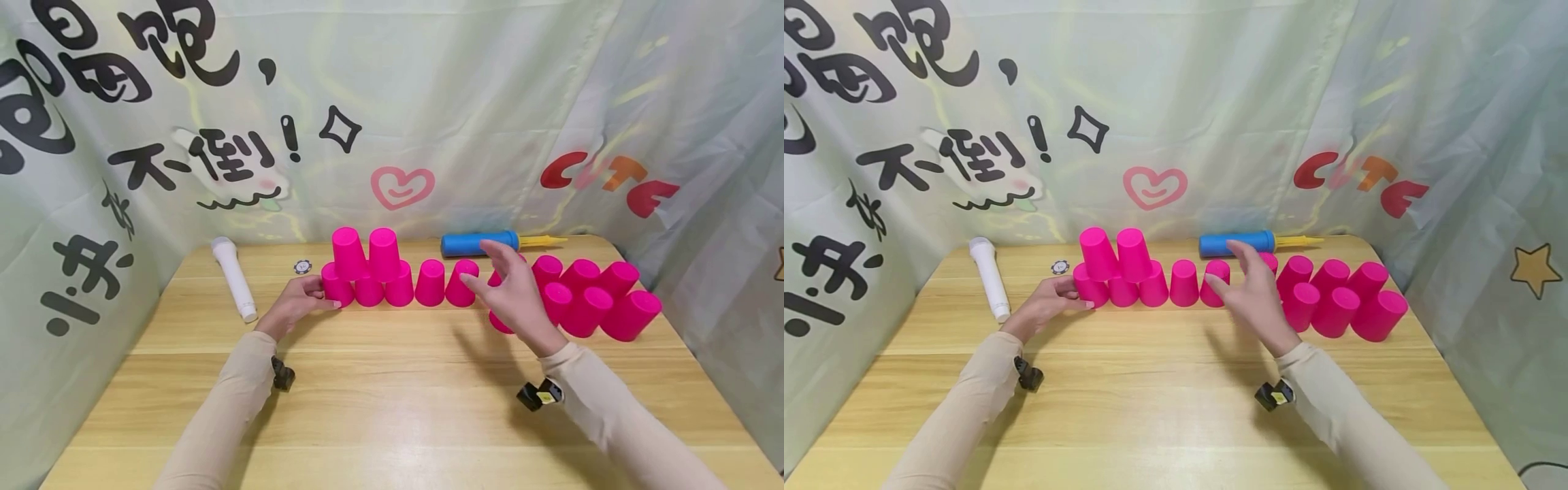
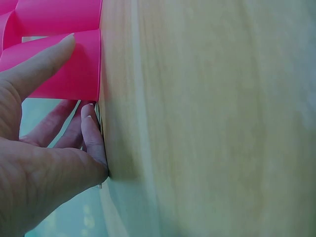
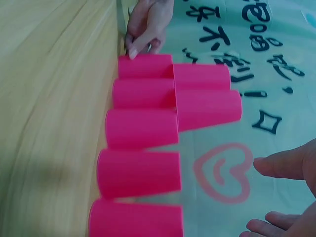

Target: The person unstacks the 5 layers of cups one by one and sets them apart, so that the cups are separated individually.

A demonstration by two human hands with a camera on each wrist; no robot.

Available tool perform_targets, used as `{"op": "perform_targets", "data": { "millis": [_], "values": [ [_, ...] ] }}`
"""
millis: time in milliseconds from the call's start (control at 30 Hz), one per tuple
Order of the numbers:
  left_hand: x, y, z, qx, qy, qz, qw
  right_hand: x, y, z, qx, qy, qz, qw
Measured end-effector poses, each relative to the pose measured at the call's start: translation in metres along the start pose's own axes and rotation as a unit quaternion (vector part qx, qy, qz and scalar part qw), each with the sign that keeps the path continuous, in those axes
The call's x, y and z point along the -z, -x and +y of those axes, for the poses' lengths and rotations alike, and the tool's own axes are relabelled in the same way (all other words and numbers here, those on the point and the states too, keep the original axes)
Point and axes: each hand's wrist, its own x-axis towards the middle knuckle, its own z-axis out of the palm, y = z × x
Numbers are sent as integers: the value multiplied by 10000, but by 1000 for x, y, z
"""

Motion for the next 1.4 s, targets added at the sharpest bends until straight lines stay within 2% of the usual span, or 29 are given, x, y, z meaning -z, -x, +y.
{"op": "perform_targets", "data": {
  "millis": [333, 533, 800, 1133, 1400],
  "values": [
    [-2, -1, 0, 101, -80, 51, 9999, -47, -23, -16, -50, -409, -468, 9981],
    [-1, -1, 0, 87, -139, 32, 9999, -75, -35, -25, -65, -407, -557, 9976],
    [0, -1, -1, 90, -86, 19, 9999, -101, -51, -31, 90, -523, -628, 9966],
    [0, -1, -2, 24, -95, -11, 10000, -115, -59, -33, 63, -482, -619, 9969],
    [-1, -2, -2, 26, -67, 32, 10000, -114, -58, -35, 103, -525, -561, 9970]
  ]
}}
